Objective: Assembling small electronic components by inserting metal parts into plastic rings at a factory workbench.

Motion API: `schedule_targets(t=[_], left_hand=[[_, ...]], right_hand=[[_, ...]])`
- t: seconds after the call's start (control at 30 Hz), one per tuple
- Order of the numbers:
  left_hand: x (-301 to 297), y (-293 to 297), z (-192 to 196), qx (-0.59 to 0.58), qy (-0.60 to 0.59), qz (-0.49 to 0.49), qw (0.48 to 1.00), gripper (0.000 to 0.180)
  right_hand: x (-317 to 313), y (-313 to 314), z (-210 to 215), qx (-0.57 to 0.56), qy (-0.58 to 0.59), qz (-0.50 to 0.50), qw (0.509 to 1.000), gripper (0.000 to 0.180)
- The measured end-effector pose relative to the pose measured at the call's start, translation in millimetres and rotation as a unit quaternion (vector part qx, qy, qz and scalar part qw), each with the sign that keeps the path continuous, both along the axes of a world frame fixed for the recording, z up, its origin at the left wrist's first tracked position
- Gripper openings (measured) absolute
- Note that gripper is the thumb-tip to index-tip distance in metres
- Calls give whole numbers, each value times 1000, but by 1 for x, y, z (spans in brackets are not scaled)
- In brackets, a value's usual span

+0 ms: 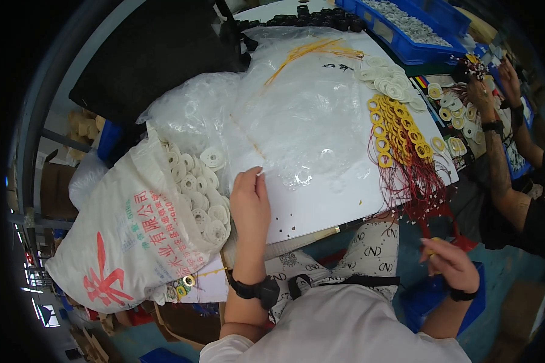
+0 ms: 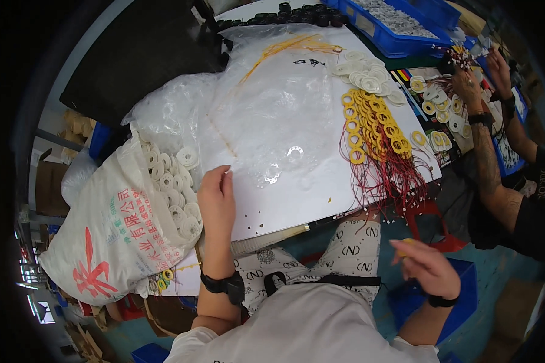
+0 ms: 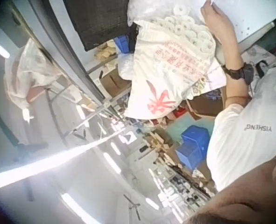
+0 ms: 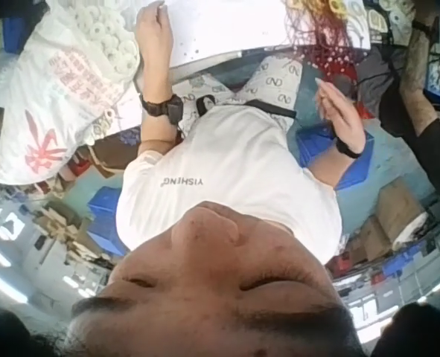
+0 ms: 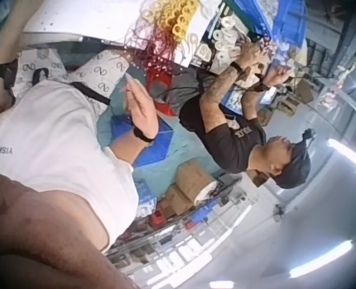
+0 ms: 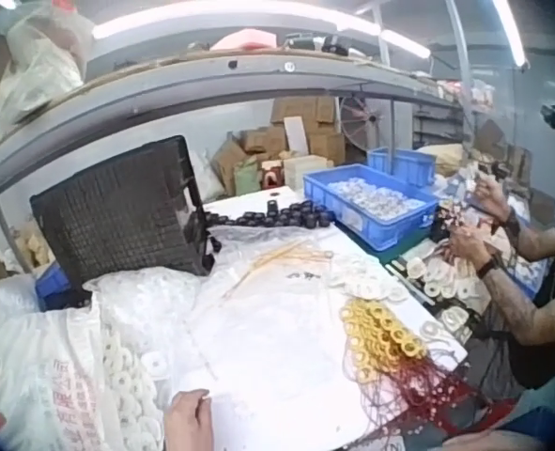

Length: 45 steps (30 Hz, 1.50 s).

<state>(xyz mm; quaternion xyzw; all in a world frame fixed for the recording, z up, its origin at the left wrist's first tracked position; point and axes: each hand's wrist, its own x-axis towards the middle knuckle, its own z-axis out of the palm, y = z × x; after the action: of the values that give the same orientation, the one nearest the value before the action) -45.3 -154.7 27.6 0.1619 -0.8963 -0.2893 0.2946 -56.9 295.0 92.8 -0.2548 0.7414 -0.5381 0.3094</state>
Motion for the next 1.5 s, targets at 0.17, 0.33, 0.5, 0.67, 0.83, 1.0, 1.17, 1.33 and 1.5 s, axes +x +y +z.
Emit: schedule_targets(t=[0.17, 0.33, 0.5, 0.67, 0.83, 1.0, 1.17, 1.33, 1.5], left_hand=[[-22, -19, 6, -67, -131, 2, 989, 23], [-19, -17, -7, -122, -140, 13, 982, 26], [-2, -14, -10, 4, -89, -13, 996, 20], [43, 43, 33, 187, -88, -121, 971, 18], [67, 80, 19, 308, -51, -167, 935, 26], [72, 73, 10, 556, -90, -202, 801, 33], [83, 68, -10, 577, -6, -334, 745, 46], [85, 67, -18, 562, 26, -311, 766, 45], [90, 66, -31, 578, 43, -306, 755, 46]], right_hand=[[12, -79, -33, -63, -60, 53, 995, 66], [29, -125, -41, -80, -102, 18, 991, 57], [28, -142, -62, -90, -116, 10, 989, 31], [18, -170, -52, -189, -128, -52, 972, 21], [14, -199, -53, -223, -220, -104, 944, 17], [17, -203, -61, -219, -263, -128, 931, 17], [21, -208, -59, -231, -315, -153, 908, 17], [22, -204, -58, -208, -308, -107, 922, 17], [25, -207, -56, -219, -296, -118, 922, 21]])
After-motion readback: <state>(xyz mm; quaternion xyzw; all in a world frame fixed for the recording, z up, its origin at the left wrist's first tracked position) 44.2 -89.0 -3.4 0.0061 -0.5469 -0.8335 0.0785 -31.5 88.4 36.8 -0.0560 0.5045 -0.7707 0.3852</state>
